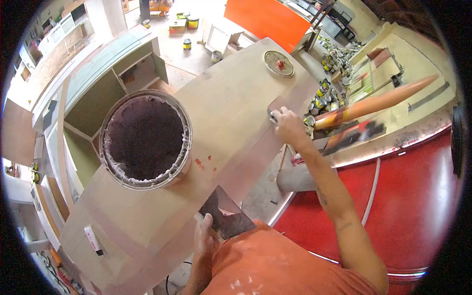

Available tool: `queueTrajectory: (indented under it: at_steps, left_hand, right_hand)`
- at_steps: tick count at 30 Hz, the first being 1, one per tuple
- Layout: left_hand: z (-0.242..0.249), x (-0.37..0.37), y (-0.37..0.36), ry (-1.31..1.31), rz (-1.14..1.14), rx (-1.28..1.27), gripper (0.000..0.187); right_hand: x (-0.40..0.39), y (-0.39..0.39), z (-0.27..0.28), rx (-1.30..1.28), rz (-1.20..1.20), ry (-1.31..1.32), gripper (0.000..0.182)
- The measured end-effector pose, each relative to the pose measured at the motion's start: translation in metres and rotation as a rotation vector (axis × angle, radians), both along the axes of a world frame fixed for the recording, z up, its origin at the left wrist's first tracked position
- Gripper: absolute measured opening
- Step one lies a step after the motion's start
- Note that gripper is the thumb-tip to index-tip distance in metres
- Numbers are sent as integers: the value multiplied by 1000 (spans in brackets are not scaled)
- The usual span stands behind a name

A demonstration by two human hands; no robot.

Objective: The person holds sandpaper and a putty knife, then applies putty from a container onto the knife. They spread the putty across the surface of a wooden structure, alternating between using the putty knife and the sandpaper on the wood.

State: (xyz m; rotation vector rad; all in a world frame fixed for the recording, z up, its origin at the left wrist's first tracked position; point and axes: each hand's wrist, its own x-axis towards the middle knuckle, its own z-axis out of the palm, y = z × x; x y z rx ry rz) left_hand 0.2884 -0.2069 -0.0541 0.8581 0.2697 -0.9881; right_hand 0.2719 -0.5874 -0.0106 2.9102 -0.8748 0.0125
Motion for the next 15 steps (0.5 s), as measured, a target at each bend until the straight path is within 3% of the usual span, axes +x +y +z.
queueTrajectory:
  at_steps: [4,7,10,12,15]
  left_hand:
    - [16,8,-8,2,57,-60,31]
    - [-24,9,-5,114,50,-157,32]
    - [-31,10,-7,141,152,-192,32]
    - [-24,12,-11,128,231,-191,32]
    - [-32,12,-15,255,148,-283,32]
  right_hand:
    - [5,59,0,1,44,21,30]
    - [5,101,-6,51,36,-20,29]
    - [-3,134,-4,87,127,-95,29]
    - [-12,144,5,135,171,-73,31]
    - [-26,147,37,277,205,-4,36]
